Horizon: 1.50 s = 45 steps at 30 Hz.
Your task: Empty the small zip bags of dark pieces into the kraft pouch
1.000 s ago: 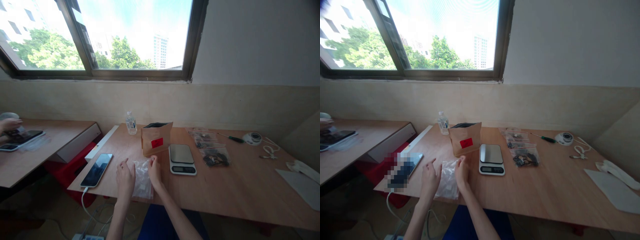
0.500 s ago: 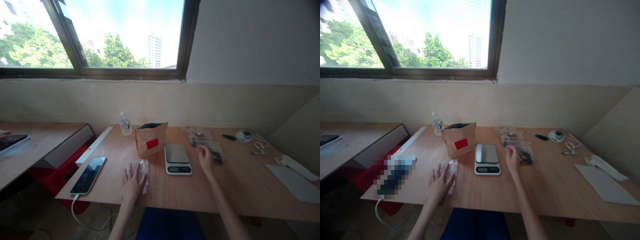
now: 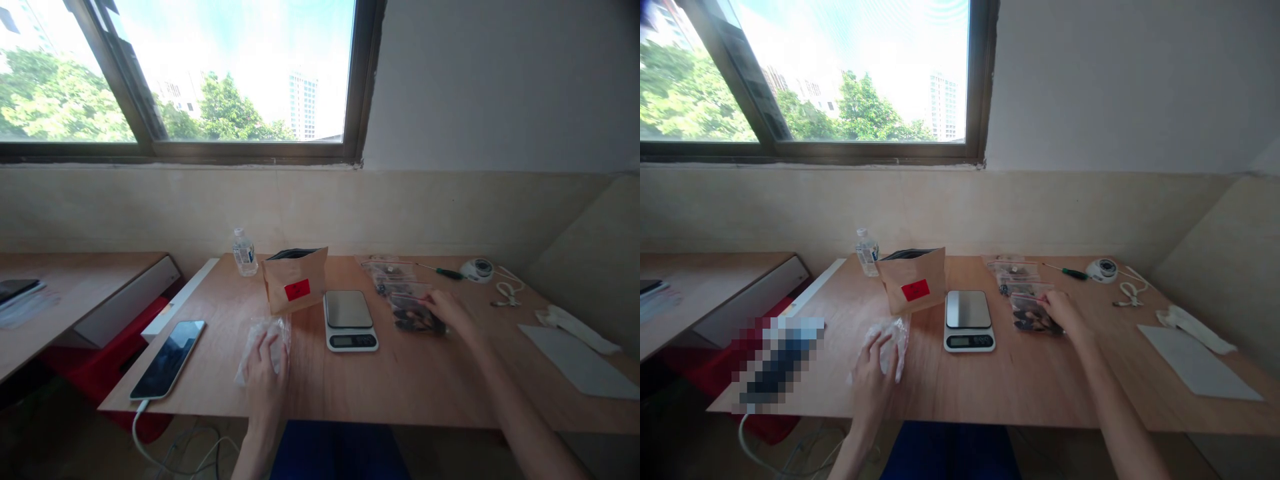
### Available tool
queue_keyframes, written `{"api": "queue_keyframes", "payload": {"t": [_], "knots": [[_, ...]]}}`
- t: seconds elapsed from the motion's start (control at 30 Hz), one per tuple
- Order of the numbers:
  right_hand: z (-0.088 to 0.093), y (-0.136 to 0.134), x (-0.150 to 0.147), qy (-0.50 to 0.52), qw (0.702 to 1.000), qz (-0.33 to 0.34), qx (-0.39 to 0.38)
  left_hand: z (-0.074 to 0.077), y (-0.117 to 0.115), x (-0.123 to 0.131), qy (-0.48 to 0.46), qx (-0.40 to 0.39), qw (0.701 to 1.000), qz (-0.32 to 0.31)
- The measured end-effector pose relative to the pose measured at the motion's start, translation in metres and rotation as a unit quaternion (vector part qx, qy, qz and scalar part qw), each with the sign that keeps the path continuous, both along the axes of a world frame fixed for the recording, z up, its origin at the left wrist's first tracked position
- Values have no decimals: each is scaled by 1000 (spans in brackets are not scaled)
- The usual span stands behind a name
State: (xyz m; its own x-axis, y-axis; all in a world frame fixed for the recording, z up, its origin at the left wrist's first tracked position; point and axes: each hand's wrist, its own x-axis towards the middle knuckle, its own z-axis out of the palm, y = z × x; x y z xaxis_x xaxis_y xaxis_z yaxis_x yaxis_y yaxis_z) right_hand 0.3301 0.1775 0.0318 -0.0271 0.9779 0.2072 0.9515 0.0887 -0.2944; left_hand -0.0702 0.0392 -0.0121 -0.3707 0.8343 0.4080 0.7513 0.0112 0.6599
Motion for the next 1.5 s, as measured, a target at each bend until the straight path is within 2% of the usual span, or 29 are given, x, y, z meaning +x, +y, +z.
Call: {"api": "queue_keyframes", "payload": {"t": [0.03, 0.1, 0.17, 0.27, 0.3, 0.37, 0.5, 0.67, 0.8, 0.97, 1.1, 1.33, 1.5], "knots": [[11, -15, -6, 23, 1000, 15, 0, 6, -8, 12, -69, -3, 996, -61], [33, -49, -31, 69, 997, 21, 31, 17, -23, 39, -206, -56, 964, -160], [51, -83, -71, 123, 991, 17, 56, 26, -32, 66, -306, -105, 918, -231], [61, -117, -136, 210, 974, 74, 33, 37, -34, 95, -402, -114, 855, -306], [61, -124, -155, 233, 968, 91, 16, 40, -32, 99, -422, -104, 844, -313], [56, -131, -186, 279, 953, 116, -12, 45, -27, 98, -442, -80, 840, -304], [44, -137, -217, 366, 914, 168, -50, 50, -19, 76, -438, -56, 862, -249], [33, -142, -227, 423, 876, 215, -81, 46, -16, 60, -416, -47, 878, -230], [19, -139, -225, 455, 859, 209, -109, 42, -16, 62, -424, -76, 871, -235], [6, -132, -222, 505, 827, 193, -155, 37, -14, 63, -397, -73, 889, -217], [5, -132, -223, 546, 800, 182, -170, 31, -14, 59, -381, -73, 890, -239], [6, -134, -220, 586, 759, 170, -227, 24, -15, 54, -397, -100, 872, -268], [10, -133, -217, 577, 767, 171, -224, 19, -13, 54, -388, -93, 871, -286]]}}
